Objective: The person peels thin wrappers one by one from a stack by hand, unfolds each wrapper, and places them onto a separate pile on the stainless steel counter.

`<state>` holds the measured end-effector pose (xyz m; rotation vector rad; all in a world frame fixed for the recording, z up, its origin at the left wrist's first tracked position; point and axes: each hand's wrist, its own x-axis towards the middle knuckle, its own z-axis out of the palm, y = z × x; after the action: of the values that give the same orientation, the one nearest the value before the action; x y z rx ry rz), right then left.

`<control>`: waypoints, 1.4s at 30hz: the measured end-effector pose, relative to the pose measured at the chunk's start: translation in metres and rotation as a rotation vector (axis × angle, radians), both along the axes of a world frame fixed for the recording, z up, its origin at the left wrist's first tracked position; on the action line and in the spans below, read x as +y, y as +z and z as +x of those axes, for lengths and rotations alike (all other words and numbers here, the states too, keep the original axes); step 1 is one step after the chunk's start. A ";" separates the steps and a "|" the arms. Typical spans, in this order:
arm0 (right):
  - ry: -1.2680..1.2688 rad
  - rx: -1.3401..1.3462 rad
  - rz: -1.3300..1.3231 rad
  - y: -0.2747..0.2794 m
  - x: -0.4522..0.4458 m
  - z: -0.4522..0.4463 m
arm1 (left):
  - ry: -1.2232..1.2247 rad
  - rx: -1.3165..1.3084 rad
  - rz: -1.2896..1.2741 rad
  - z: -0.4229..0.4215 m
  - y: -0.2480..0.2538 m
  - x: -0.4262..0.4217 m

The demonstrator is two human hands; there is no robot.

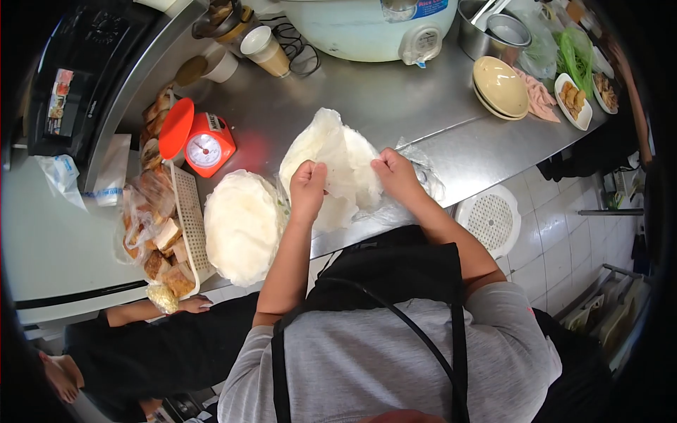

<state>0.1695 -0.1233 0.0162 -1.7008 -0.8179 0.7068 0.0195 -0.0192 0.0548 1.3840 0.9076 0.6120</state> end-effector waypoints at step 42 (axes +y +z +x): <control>0.414 -0.499 0.414 0.033 0.007 -0.011 | -0.120 0.197 0.194 0.002 0.014 0.048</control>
<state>0.1586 -0.1159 0.0494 -1.3482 -1.5805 0.3384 0.0216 0.0288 0.0692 1.6833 0.9317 0.4880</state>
